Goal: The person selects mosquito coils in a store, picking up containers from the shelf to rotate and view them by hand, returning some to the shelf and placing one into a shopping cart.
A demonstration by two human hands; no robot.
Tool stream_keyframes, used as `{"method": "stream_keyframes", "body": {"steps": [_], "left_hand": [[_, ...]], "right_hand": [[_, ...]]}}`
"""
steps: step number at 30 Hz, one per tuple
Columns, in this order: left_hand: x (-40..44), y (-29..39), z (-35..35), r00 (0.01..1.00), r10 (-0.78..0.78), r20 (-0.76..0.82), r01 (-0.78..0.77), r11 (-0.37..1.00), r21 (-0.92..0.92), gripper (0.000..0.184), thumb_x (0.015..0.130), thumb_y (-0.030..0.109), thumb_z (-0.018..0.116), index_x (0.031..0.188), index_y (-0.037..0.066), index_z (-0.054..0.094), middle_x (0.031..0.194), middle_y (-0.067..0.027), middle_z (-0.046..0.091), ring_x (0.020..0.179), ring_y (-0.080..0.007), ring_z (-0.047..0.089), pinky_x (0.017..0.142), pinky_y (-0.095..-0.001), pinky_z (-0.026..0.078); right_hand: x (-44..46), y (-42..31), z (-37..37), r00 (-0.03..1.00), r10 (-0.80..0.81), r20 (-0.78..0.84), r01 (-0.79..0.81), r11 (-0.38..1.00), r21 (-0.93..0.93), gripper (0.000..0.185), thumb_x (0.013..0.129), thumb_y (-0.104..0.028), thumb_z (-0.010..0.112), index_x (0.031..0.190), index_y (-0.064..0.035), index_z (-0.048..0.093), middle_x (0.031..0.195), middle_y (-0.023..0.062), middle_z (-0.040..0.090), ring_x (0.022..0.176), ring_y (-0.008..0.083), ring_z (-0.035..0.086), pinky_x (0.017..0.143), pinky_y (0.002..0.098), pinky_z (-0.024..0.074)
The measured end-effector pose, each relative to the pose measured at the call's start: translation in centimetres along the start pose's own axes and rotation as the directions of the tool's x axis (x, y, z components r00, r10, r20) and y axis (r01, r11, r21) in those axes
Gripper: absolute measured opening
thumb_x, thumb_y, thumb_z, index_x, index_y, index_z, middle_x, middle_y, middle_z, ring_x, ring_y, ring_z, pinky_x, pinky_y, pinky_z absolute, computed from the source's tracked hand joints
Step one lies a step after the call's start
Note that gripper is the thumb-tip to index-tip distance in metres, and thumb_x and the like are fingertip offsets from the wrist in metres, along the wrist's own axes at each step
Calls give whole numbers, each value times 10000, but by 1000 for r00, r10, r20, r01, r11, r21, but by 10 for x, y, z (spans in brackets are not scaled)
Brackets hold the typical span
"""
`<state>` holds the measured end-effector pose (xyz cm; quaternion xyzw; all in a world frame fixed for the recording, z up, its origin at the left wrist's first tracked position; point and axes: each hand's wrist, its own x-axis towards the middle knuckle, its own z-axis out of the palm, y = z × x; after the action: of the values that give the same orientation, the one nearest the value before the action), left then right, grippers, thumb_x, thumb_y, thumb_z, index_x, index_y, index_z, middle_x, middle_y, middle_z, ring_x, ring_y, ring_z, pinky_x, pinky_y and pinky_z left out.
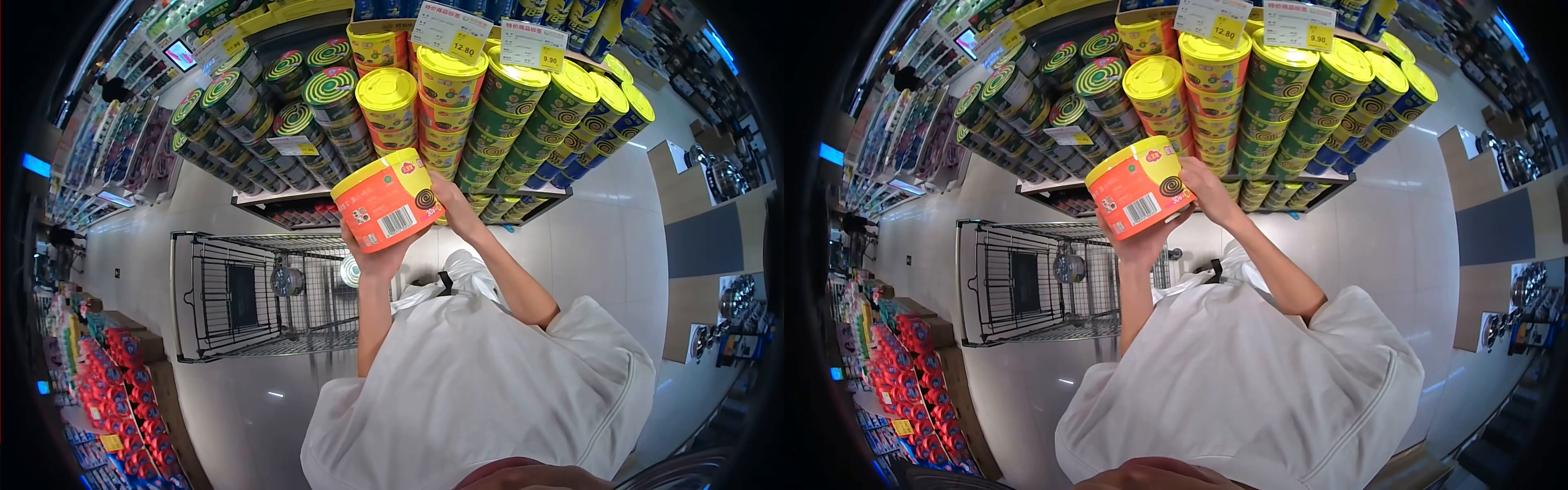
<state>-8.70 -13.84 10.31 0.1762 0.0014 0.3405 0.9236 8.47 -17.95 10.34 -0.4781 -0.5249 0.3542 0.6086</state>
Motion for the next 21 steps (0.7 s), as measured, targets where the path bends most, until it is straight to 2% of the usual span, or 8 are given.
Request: {"method": "stream_keyframes", "body": {"steps": [3,5,9,11,13,14,16,21], "left_hand": [[0,-6,-22,985,111,-131,-112,994,4,791,798,721,475,1380,192,401,1405,-58,423,1281,-247,419,1052,-523,335],[2,-7,-33,874,320,-366,-240,939,247,868,778,765,444,1420,191,334,1404,-99,417,1284,-259,412,1048,-530,324],[1,0,-32,891,355,-283,-242,898,367,796,819,706,468,1391,161,376,1364,-66,458,1252,-203,442,1042,-440,349],[4,3,-19,883,385,-268,-213,838,502,703,876,519,558,1394,102,330,1342,-41,462,1230,-195,463,1032,-390,373],[5,5,-8,877,404,-259,-194,792,579,695,883,495,557,1399,101,311,1332,-46,466,1230,-190,462,1031,-388,375],[6,6,-5,870,427,-246,-177,737,652,688,891,471,556,1405,99,291,1322,-50,469,1231,-184,461,1029,-386,378],[6,3,-8,867,426,-258,-185,756,628,645,908,486,518,1388,95,337,1329,-44,479,1218,-185,474,1023,-373,376],[0,-3,-28,881,371,-294,-201,856,477,660,894,538,512,1375,104,386,1352,-35,476,1218,-188,475,1021,-371,368]], "right_hand": [[-1,1,-2,999,45,-15,-45,999,-15,433,974,-295,417,1176,67,541,1220,133,546,1139,181,479,985,310,360],[-4,-4,-1,990,119,-70,-115,992,55,414,964,-267,458,1201,65,523,1220,123,547,1129,175,492,975,310,376],[-11,-26,7,973,215,-87,-190,954,232,516,901,-238,604,1301,43,439,1200,85,555,1094,150,527,952,305,413],[-12,-30,17,974,216,-73,-196,958,209,588,871,-261,643,1324,31,406,1190,79,557,1094,145,527,957,303,408],[-11,-27,16,969,247,-33,-231,939,253,738,787,-335,726,1349,-11,374,1194,53,548,1101,140,525,947,293,413],[-12,-21,12,969,246,-34,-230,940,252,738,787,-335,726,1349,-11,374,1194,53,548,1101,140,525,947,293,413],[-12,-15,6,934,356,8,-341,888,309,878,756,-542,690,1386,-29,357,1313,86,500,1192,166,491,1029,329,359],[-15,-25,14,937,347,52,-323,795,513,782,785,-562,625,1340,-62,393,1260,51,526,1168,156,500,994,333,371]]}}
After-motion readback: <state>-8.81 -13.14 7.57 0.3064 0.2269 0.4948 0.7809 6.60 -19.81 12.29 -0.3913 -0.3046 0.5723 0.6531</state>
